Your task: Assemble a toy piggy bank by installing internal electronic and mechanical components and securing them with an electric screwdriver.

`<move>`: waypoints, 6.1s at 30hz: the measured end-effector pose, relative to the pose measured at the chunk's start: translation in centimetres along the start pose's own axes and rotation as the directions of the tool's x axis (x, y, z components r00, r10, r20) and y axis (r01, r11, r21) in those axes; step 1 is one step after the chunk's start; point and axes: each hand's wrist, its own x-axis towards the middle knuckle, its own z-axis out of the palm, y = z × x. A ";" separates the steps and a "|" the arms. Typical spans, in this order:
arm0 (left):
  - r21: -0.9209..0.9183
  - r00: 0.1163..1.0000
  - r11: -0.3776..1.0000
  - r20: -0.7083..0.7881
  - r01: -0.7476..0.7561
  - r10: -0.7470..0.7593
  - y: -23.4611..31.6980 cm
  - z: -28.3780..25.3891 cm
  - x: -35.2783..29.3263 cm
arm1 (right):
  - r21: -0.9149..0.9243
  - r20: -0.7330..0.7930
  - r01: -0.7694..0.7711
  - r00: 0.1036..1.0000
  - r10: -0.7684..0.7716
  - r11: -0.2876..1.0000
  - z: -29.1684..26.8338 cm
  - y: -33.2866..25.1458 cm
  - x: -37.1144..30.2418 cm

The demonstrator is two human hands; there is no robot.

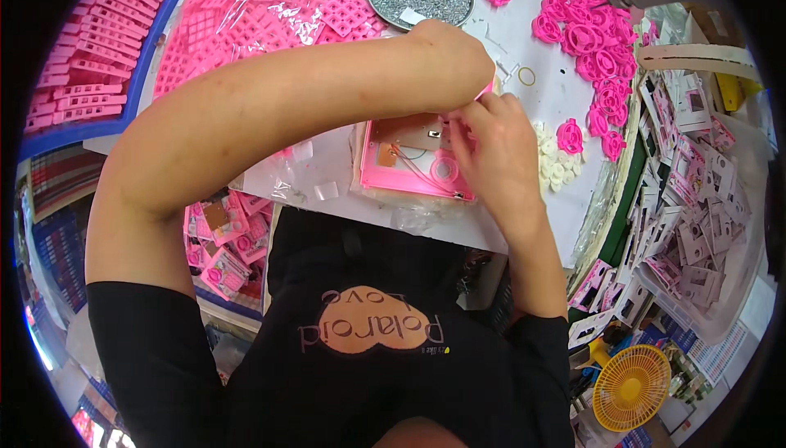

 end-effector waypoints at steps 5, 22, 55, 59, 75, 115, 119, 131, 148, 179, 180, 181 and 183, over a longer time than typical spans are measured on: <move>-0.100 0.998 0.995 0.066 0.006 0.001 -1.1 -0.8 -0.2 | 0.101 0.022 0.004 1.000 -0.006 0.995 -0.3 1.0 1.3; 0.002 0.959 0.975 -0.182 -0.221 0.218 -2.4 1.7 -1.2 | 0.120 0.034 0.065 0.997 -0.069 0.991 0.1 2.5 1.3; -0.318 0.627 0.942 -0.713 0.110 -0.314 -3.2 7.0 -3.1 | 0.036 0.034 0.165 0.986 -0.166 0.986 0.0 2.4 0.7; -0.384 0.546 0.920 -0.789 -0.080 -0.282 -2.9 7.5 -4.0 | 0.226 -0.117 -0.021 0.992 0.048 0.974 -0.4 2.5 3.1; -0.529 0.564 0.834 -0.741 -0.157 -0.364 -0.9 8.2 -6.0 | 0.691 0.084 -0.208 0.974 0.209 0.692 0.8 0.5 0.8; -0.504 0.610 0.853 -0.721 -0.134 -0.330 -0.7 8.4 -7.4 | 0.376 -0.508 -0.009 0.834 0.214 0.926 -13.7 8.0 -3.6; -0.531 0.628 0.844 -0.683 -0.077 -0.373 -1.6 8.5 -9.1 | 0.468 0.102 0.209 0.952 -0.288 0.859 -5.8 1.4 2.3; -0.620 0.680 0.774 -0.624 -0.130 -0.385 -2.3 8.0 -8.2 | 0.151 0.075 0.160 0.982 -0.173 0.975 -3.7 -0.2 -0.8; -0.524 0.740 0.822 -0.641 -0.225 -0.206 -3.2 7.1 -8.2 | 0.172 0.055 0.207 0.974 -0.219 0.963 -1.8 2.9 1.5; -0.247 0.824 0.939 -0.563 -0.241 0.064 -3.6 5.8 -9.3 | 0.241 0.254 0.303 0.897 -0.361 0.922 -1.9 1.2 3.5; -0.312 0.835 0.926 -0.551 -0.212 0.005 -3.4 6.0 -9.5 | 0.237 0.237 0.315 0.898 -0.369 0.919 -1.8 1.1 3.4; -0.400 0.846 0.900 -0.529 -0.175 -0.071 -3.3 6.1 -9.4 | 0.213 0.230 0.333 0.897 -0.379 0.918 -1.8 1.1 3.4; -0.563 0.858 0.820 -0.466 -0.098 -0.217 -2.9 6.2 -9.0 | 0.163 0.216 0.369 0.892 -0.398 0.915 -1.7 1.0 3.3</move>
